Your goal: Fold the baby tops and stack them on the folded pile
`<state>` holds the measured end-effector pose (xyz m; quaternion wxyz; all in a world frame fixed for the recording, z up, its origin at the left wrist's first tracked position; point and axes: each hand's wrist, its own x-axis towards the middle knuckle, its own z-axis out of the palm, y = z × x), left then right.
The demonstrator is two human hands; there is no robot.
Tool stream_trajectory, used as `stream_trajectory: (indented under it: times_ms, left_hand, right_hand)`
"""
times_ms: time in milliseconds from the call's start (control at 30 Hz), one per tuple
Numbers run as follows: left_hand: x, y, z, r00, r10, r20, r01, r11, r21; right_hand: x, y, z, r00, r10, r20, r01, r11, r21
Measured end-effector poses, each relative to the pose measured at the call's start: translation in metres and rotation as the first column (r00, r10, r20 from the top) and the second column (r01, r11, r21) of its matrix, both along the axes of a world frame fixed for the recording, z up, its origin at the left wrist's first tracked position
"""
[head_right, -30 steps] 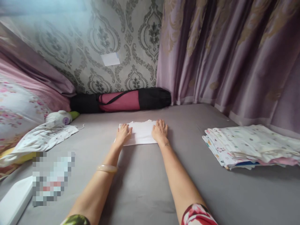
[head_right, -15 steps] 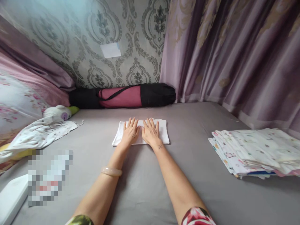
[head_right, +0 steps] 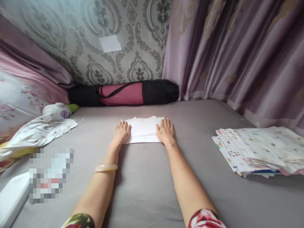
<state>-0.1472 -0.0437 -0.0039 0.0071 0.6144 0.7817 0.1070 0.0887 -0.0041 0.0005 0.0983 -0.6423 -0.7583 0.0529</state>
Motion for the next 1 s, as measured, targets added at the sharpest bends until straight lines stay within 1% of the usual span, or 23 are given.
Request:
stream_trajectory:
  times_ms: [133,267,367,433,500,567,667,767,867,1000]
  left_hand:
    - [-0.001,-0.001,-0.003,1.0,-0.003,0.007,0.003,1.0,0.001]
    - [-0.001,-0.001,-0.001,1.0,0.001,0.01,-0.001,1.0,-0.003]
    - [0.001,0.0,0.003,1.0,0.009,0.003,-0.009,1.0,0.005]
    - [0.006,0.001,0.007,1.0,0.011,-0.013,-0.011,1.0,0.027]
    - [0.014,0.002,0.009,0.999,-0.011,-0.045,0.014,0.998,0.068]
    - [0.022,0.002,0.01,0.995,-0.056,-0.078,0.063,0.994,0.094]
    - [0.031,0.001,0.007,0.992,-0.104,-0.069,0.106,0.994,0.033]
    - [0.033,-0.001,0.003,0.994,-0.109,-0.026,0.108,0.993,-0.04]
    - [0.032,-0.001,0.0,0.994,-0.107,-0.021,0.106,0.994,-0.038]
    - [0.031,-0.002,0.001,0.994,-0.106,-0.022,0.105,0.994,-0.043]
  right_hand:
    - [0.002,0.001,-0.006,1.0,0.006,0.009,-0.006,1.0,0.001]
    - [0.003,0.002,-0.005,1.0,0.008,0.003,-0.008,1.0,0.003]
    - [0.001,0.002,0.0,1.0,0.002,-0.021,-0.002,1.0,0.011]
    - [-0.003,0.0,0.006,0.999,0.017,-0.043,-0.015,0.999,0.043]
    - [-0.009,-0.002,0.012,0.997,0.056,-0.057,-0.051,0.995,0.087]
    - [-0.015,-0.006,0.013,0.993,0.105,-0.06,-0.098,0.988,0.115]
    - [-0.022,-0.011,0.007,0.989,0.139,-0.052,-0.133,0.985,0.11]
    - [-0.025,-0.014,-0.001,0.991,0.128,-0.047,-0.123,0.989,0.086]
    - [-0.025,-0.014,-0.005,0.991,0.122,-0.046,-0.118,0.99,0.082]
    - [-0.024,-0.013,-0.004,0.992,0.118,-0.043,-0.114,0.99,0.082]
